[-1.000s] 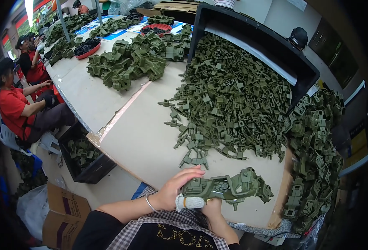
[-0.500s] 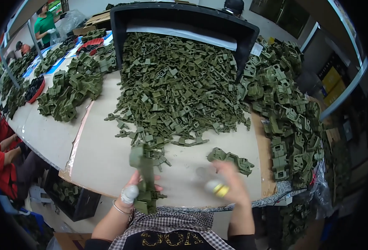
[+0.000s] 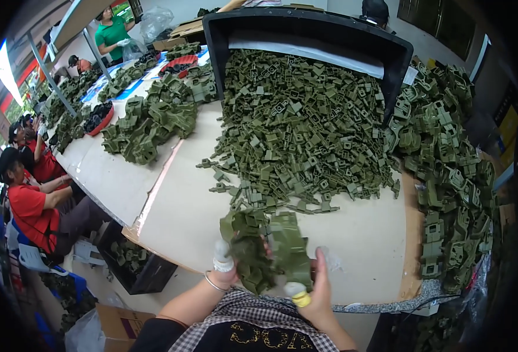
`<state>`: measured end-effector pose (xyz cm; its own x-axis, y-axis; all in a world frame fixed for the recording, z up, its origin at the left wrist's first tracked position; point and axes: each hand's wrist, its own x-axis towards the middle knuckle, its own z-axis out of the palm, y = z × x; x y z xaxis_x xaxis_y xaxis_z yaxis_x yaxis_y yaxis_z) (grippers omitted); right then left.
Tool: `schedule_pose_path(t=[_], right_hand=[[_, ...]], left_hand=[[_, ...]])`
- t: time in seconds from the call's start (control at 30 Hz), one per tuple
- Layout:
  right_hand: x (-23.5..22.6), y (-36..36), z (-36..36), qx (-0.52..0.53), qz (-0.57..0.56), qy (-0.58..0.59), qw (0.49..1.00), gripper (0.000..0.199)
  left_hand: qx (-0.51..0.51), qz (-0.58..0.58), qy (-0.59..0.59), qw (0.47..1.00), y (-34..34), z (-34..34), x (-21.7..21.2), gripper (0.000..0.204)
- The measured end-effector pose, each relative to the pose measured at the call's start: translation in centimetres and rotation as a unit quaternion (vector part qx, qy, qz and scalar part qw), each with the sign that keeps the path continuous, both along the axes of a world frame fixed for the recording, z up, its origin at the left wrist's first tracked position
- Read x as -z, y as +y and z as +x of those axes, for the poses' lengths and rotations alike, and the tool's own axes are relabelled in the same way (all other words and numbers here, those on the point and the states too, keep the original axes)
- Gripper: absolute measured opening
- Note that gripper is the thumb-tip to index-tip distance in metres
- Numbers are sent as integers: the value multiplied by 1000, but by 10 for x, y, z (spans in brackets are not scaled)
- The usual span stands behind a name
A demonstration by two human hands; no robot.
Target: The person assembles green plastic toy tank components by hand, snapping them together at a factory assembly table.
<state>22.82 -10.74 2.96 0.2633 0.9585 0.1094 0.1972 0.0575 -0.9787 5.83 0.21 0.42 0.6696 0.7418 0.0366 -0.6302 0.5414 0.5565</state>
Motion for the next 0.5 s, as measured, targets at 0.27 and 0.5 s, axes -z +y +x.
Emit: schedule_pose_path(t=[0.27,0.5], right_hand=[[-10,21,-16,-101,108,-265,953,75],[6,15,-22,-101,92,-270,953,71]], left_hand=[[-160,15,129,978,-8,2,-4,84],[-116,35,131,984,-11,6,-11,82]])
